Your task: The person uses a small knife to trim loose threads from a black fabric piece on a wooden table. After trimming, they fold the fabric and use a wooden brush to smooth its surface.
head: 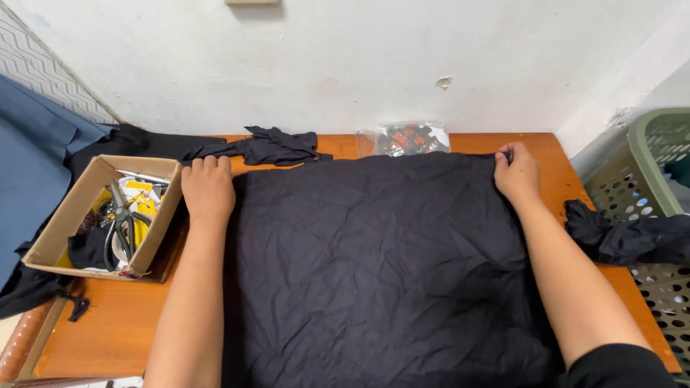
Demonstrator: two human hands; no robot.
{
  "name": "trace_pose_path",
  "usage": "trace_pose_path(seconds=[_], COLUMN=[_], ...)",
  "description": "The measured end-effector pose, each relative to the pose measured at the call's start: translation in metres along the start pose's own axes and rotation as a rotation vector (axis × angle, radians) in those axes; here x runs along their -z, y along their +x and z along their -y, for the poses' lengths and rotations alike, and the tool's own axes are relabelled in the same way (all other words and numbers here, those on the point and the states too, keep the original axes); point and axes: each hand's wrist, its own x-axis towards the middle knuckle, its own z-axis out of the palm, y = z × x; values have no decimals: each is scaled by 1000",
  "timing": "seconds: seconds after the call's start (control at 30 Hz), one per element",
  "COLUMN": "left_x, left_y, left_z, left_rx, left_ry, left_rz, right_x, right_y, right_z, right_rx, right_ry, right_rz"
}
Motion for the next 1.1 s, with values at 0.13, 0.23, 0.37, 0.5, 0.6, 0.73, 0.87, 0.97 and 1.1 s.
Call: trace_pose_path(seconds=[0.13,0.23,0.37,0.5,0.6,0.73,0.87,0.97,1.1], left_x=[41,114,166,141,152,157,136,126,96], left_y=[-28,-67,-164,-271,-296,-288,-291,-296,-333], left_z=[-4,13,46,71,55,32,13,8,21], left_rx=[-18,-39,234,742,1054,1161,1242,1179,1224], left_ry=[-127,-257,-551,-741,-893,-1175,-1683,-1729,-1755], left_rz=[-142,-275,-51,-41,138,236,196,244,200], right_x=[52,117,203,190,184,183,193,184,180], right_y=[-46,-91,-184,-286,-322,-327,-311,-317,-323], right_z=[57,87,103,-45,-1,45,65,32,8], right_rx=[176,513,235,-179,-544,-366,-674,-675,-654], right_ry=[-69,-58,-59,181,165,56,257,449,704], right_rz=[-42,-42,188,-48,0,-54,114,95,69])
